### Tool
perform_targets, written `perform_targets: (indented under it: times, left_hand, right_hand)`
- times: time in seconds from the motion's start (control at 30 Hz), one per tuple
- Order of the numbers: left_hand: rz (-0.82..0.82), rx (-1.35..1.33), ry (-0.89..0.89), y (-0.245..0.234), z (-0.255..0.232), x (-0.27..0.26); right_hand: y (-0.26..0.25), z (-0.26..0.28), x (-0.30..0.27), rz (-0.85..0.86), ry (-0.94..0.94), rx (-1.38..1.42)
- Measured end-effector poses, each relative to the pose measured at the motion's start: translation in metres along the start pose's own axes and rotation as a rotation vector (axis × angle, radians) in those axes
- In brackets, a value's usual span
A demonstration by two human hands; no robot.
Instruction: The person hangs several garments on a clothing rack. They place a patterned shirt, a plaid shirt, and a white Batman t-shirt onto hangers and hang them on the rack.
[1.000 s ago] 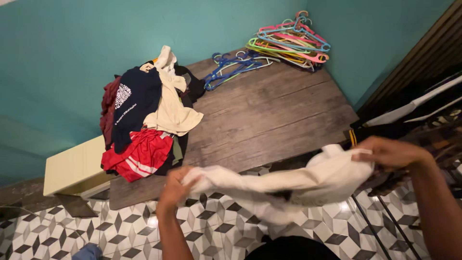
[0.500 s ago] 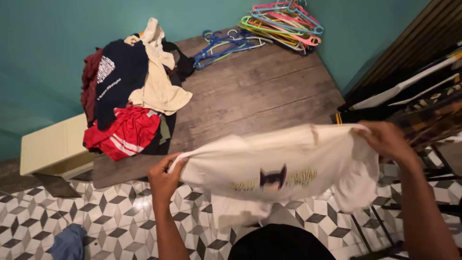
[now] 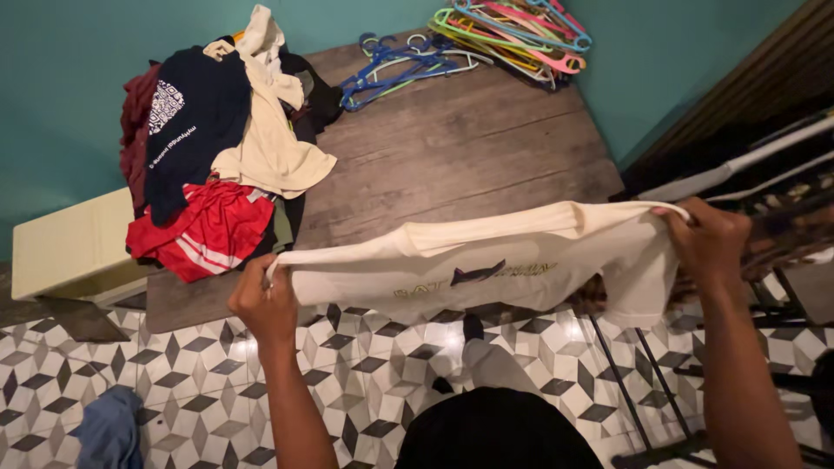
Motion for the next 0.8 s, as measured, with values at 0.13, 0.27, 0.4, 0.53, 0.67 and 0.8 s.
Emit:
perform_targets:
  times: [0.13,0.27,0.4,0.53,0.67,0.8]
  left_hand:
    - [0.125,0.007,0.037,0.020,0.003,0.019]
    - [0.222,-0.029,-0.046,0.036,0.019,0.039]
    - [0.407,-0.112,-0.334,0.057,0.054,0.050]
    - [0.469,-0.141,-0.271,0.100,0.084,0.089]
    - [0.370,-0.028,-0.262,0.168,0.148,0.135]
    - [0.192,0.390,-0.184,0.251,0.219,0.131]
  right_hand:
    - [0.027,-0.031,0.008,0.018,0.065,-0.068]
    - [0.061,-0.056,0.036,0.247,0.127,0.235]
    - [0.095,-0.081,0.058,0.713,0.267,0.297]
    - [0.127,-0.080,0.113,0.679,0.125,0.644]
    - [0.227,-0.069,0.178,0.452,0.028,0.596]
    - [0.346,-0.044,0.222,0.164,0.080,0.426]
Point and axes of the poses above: each hand's wrist, its own x-axis towards the middle knuckle, its own y-axis out of the palm, z = x × y, the point moved 8 cm from there along x, towards the middle knuckle, and after that the axes turned 10 degrees about -x, right-handed, at the moved point
